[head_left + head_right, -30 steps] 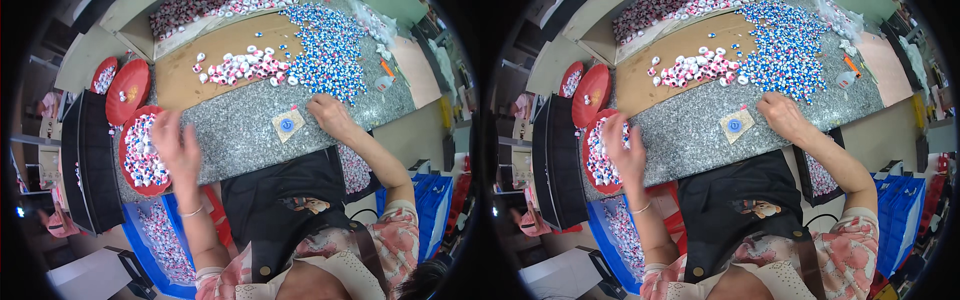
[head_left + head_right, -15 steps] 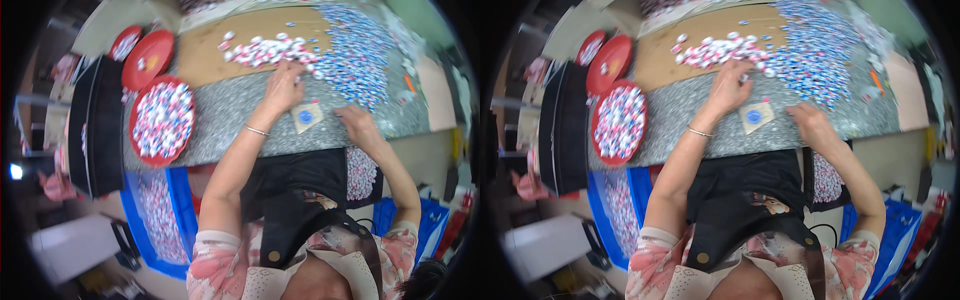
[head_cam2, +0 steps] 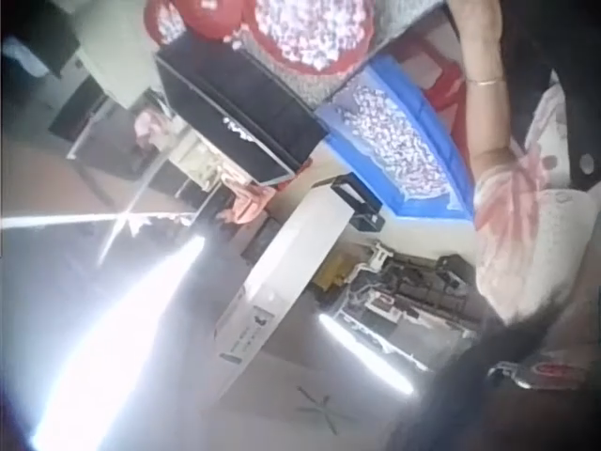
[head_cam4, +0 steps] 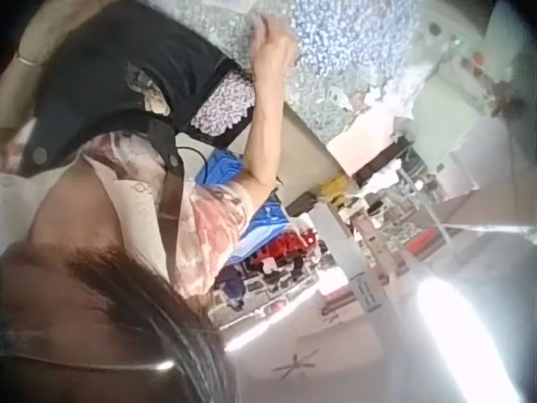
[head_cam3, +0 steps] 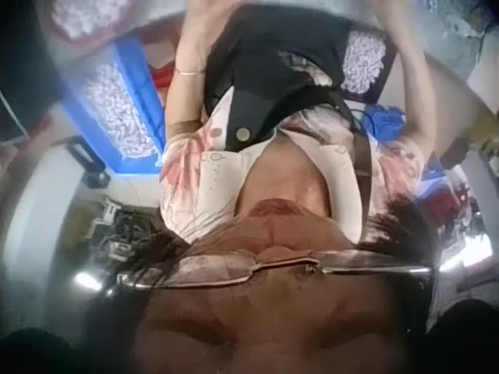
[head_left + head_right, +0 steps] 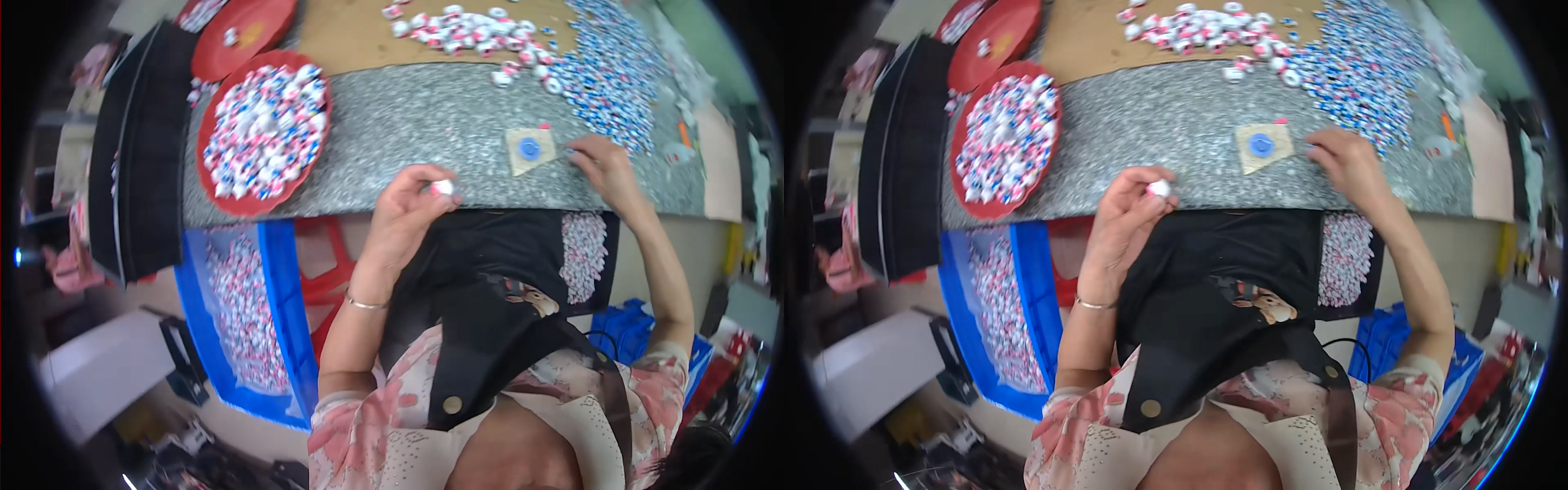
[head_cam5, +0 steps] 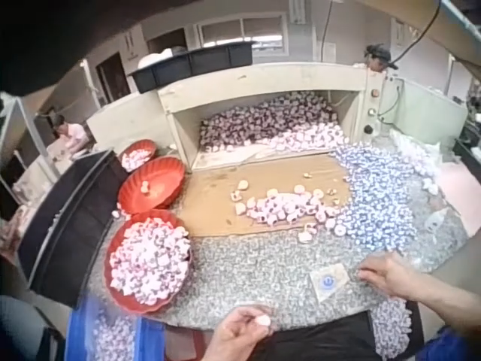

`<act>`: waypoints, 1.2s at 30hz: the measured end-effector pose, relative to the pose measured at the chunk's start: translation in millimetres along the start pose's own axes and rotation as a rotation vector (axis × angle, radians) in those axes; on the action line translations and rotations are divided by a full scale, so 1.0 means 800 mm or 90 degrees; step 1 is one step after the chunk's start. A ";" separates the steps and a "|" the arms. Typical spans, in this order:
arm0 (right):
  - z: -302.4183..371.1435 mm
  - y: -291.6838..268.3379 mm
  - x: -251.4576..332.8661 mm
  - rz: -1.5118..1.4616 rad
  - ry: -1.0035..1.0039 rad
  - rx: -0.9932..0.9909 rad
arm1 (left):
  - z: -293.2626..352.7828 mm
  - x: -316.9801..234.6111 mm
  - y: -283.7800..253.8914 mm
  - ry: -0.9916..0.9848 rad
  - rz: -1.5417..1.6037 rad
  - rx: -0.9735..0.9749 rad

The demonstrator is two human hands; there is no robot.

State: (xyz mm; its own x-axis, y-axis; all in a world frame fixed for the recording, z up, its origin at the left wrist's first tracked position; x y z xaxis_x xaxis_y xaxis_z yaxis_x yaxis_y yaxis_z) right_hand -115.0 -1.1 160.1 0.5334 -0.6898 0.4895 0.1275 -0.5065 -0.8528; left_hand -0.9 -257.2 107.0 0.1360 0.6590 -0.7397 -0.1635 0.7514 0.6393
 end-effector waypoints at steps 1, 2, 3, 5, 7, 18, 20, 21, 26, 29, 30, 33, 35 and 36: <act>-0.004 0.004 0.020 0.005 -0.051 -0.006 | 0.000 0.000 0.003 -0.007 0.006 0.020; -0.008 0.004 0.044 -0.011 -0.102 -0.018 | -0.003 0.003 0.004 -0.020 -0.045 0.023; -0.012 0.004 0.065 -0.026 -0.153 -0.029 | -0.007 0.008 0.005 -0.031 -0.096 0.027; -0.023 0.005 0.094 0.011 -0.191 -0.032 | -0.013 0.007 0.020 -0.007 -0.156 0.077; -0.029 0.005 0.105 0.042 -0.234 -0.030 | -0.018 -0.013 0.041 0.091 -0.240 0.117; -0.032 0.017 0.095 0.031 -0.238 -0.016 | -0.044 0.004 0.046 0.073 -0.187 0.059; -0.026 0.012 0.093 0.008 -0.211 -0.039 | -0.050 0.017 0.050 0.061 -0.179 0.057; -0.025 0.006 0.087 -0.054 -0.144 -0.056 | -0.053 0.024 0.052 0.052 -0.169 0.053; -0.006 0.019 0.058 -0.515 0.210 -0.052 | -0.054 0.028 0.076 0.246 -0.332 0.025; 0.006 0.031 0.052 -0.627 0.299 0.004 | -0.041 0.017 0.100 0.441 -0.481 0.044; 0.009 0.034 0.052 -0.619 0.301 0.029 | -0.035 0.016 0.107 0.479 -0.506 0.062; 0.015 0.029 0.054 -0.586 0.263 0.029 | -0.028 0.012 0.115 0.501 -0.517 0.095; 0.013 0.019 0.060 -0.563 0.221 0.007 | -0.044 0.034 0.107 0.201 -0.309 0.189; 0.006 -0.001 0.081 -0.408 0.039 -0.025 | -0.041 0.043 0.104 0.058 -0.225 0.203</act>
State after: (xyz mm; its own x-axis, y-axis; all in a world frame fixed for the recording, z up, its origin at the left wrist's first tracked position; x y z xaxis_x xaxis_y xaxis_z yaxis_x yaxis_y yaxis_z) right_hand -76.7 -43.0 191.6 0.3125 -0.2717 0.9102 0.3737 -0.8458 -0.3808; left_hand -42.2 -172.8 128.0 0.0405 0.3671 -0.9293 0.1864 0.9109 0.3680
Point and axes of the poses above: each hand's wrist, its own z-axis away from the middle knuckle, its own y-axis out of the palm, x = y × z, the point moved 8 cm from there along -z, towards the middle knuckle, and after that the axes turned 6 degrees about -x, right-handed, at the moved point
